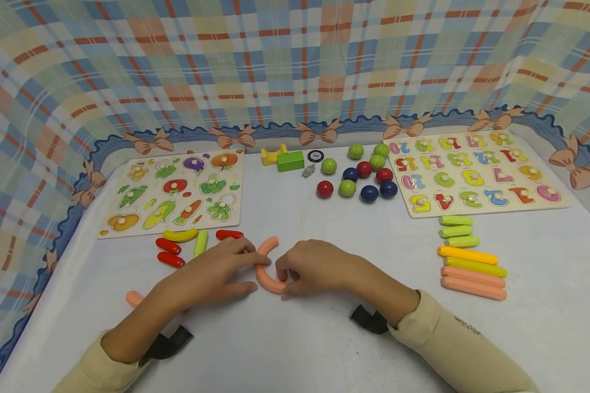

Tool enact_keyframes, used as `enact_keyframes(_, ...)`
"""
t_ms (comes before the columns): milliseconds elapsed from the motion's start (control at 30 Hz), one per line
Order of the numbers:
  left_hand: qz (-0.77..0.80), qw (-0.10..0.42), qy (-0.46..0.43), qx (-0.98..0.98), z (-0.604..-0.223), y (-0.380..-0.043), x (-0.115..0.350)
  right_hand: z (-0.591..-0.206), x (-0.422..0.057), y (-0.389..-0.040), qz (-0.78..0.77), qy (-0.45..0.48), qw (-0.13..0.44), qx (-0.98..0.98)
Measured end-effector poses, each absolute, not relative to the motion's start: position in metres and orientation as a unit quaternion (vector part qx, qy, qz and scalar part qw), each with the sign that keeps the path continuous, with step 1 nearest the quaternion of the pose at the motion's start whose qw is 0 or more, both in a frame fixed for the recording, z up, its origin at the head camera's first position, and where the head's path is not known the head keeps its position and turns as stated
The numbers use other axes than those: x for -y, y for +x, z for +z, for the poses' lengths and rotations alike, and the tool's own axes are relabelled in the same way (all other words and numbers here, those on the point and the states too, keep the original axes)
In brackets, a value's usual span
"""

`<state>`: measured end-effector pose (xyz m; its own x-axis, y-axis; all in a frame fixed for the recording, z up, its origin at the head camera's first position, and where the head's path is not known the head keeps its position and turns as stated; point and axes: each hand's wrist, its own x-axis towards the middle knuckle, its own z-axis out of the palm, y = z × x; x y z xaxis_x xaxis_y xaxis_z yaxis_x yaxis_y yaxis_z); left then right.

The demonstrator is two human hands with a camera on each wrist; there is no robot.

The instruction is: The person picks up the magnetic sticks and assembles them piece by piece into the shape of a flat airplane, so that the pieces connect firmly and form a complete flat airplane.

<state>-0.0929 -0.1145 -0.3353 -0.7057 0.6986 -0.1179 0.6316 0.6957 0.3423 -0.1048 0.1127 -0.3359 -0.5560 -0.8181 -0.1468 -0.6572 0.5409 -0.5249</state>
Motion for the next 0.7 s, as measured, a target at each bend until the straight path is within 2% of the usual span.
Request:
enact_keyframes(133, 0.14, 0.106, 0.371, -0.912, -0.337, -0.092, 0.114, -0.336, -0.114, -0.105, -0.213, -0.428, 0.199, -0.855)
enact_keyframes(367, 0.14, 0.1, 0.373, -0.912, -0.336, -0.09, 0.114, -0.335, -0.119, -0.109, -0.228, -0.408, 0.272, -0.841)
enact_keyframes(533, 0.142, 0.119, 0.366, -0.912, -0.334, -0.089, 0.115, -0.336, -0.122, -0.111, -0.225, -0.405, 0.278, -0.841)
enact_keyframes(700, 0.146, 0.115, 0.368, -0.911, -0.334, -0.089, 0.115, -0.337, -0.123, -0.113, -0.23, -0.404, 0.281, -0.84)
